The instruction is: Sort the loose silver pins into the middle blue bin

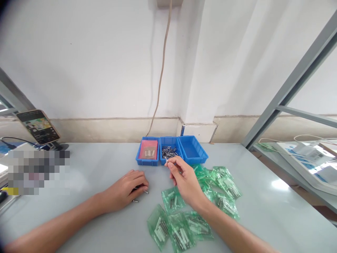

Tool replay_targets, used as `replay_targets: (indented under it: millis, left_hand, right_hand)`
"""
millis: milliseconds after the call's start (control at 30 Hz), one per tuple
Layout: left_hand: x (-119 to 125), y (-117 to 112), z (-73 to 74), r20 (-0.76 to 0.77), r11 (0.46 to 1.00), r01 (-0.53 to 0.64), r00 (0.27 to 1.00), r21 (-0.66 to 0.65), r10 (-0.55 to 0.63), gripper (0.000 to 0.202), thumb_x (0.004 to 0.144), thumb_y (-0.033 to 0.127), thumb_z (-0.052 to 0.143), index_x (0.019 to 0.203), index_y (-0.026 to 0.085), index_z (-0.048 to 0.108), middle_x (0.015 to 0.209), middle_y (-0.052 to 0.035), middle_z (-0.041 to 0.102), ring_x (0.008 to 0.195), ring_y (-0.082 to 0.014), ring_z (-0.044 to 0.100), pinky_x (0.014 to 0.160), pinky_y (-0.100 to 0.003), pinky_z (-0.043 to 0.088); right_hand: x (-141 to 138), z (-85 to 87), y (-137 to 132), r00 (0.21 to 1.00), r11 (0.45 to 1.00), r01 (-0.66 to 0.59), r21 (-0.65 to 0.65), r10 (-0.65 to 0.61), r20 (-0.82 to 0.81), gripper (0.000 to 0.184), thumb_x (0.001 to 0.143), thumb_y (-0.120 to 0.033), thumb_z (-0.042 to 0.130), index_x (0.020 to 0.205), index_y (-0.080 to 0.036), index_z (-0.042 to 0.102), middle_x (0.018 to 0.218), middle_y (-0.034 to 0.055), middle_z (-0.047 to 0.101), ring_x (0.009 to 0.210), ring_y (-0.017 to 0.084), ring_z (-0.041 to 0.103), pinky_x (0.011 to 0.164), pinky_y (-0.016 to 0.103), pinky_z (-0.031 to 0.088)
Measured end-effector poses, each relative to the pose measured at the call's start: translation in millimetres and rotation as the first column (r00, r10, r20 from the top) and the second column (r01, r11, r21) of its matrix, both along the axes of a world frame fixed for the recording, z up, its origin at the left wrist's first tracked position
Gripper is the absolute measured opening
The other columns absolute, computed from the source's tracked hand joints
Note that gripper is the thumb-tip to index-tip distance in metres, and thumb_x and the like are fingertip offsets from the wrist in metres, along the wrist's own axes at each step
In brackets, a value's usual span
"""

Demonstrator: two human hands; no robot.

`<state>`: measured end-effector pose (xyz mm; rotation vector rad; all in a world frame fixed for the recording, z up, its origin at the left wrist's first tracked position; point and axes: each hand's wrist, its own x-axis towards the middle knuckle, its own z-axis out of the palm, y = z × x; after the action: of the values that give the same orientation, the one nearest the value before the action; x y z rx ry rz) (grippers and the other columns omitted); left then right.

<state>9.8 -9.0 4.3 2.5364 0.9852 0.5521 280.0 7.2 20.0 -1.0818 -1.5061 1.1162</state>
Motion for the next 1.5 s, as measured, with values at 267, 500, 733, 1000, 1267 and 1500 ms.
replay_targets:
  millis: [267,500,733,1000,1267,1500]
  left_hand:
    - [0.3,0.4,0.7,0.003,1.000,0.001,1.000,0.004,-0.002,0.022,0.117,0.031,0.046,0.103,0.022,0.060,0.100,-0.0027,0.065,0.092,-0.0196,0.060,0.089,-0.034,0.043]
    - [-0.2,0.6,0.8,0.007,1.000,-0.002,1.000,-0.017,0.002,0.019,0.116,0.028,0.048,0.102,0.022,0.059,0.101,-0.0019,0.066,0.092,-0.0195,0.061,0.089,-0.033,0.042]
    - [-0.5,-0.4,1.1,-0.004,1.000,-0.008,1.000,-0.023,0.007,0.018,0.116,0.029,0.047,0.103,0.022,0.058,0.101,-0.0012,0.064,0.092,-0.0191,0.060,0.089,-0.034,0.042]
    - [-0.2,0.3,1.4,-0.008,1.000,-0.012,1.000,-0.014,0.012,0.018,0.116,0.028,0.048,0.103,0.022,0.059,0.101,-0.0012,0.065,0.092,-0.0194,0.060,0.089,-0.034,0.042]
    - [-0.1,-2.2,2.4,-0.007,1.000,-0.008,1.000,-0.006,0.008,0.017,0.115,0.032,0.049,0.104,0.022,0.059,0.103,-0.0022,0.065,0.095,-0.0208,0.059,0.090,-0.036,0.041]
    - [-3.9,-3.4,6.8,-0.100,0.989,0.057,0.994,0.136,-0.043,0.060,0.094,0.074,0.069,0.122,0.022,0.061,0.118,-0.0085,0.064,0.102,-0.0287,0.060,0.095,-0.044,0.041]
  right_hand:
    - [1.4,-1.1,1.7,1.000,1.000,-0.009,0.021,0.009,-0.029,0.039,0.104,-0.059,0.063,0.114,-0.023,0.074,0.097,0.0059,0.066,0.069,0.016,0.057,0.054,0.028,0.048]
    - [2.4,1.3,0.1,0.982,0.969,0.101,0.224,-0.134,0.136,0.019,0.100,-0.045,0.071,0.101,-0.025,0.073,0.101,0.0055,0.068,0.086,0.022,0.061,0.070,0.031,0.052]
    - [1.1,4.0,1.3,0.999,0.998,0.043,-0.046,-0.041,0.035,0.040,0.099,-0.062,0.066,0.088,-0.024,0.064,0.069,-0.0032,0.053,0.060,0.015,0.046,0.054,0.027,0.038]
    - [0.9,6.8,4.9,0.986,0.982,0.032,-0.187,-0.062,-0.156,0.045,0.098,-0.065,0.068,0.114,-0.022,0.071,0.085,-0.0005,0.060,0.062,0.012,0.045,0.053,0.025,0.031]
    - [0.1,1.4,0.7,0.996,0.996,-0.067,-0.052,0.070,0.061,0.031,0.103,-0.053,0.064,0.101,-0.023,0.072,0.083,-0.0003,0.062,0.070,0.016,0.052,0.065,0.029,0.043]
    - [-1.8,-1.0,-4.4,0.969,0.991,-0.132,0.001,0.129,0.212,0.028,0.109,-0.048,0.057,0.101,-0.025,0.070,0.084,-0.0007,0.061,0.079,0.019,0.055,0.072,0.031,0.043]
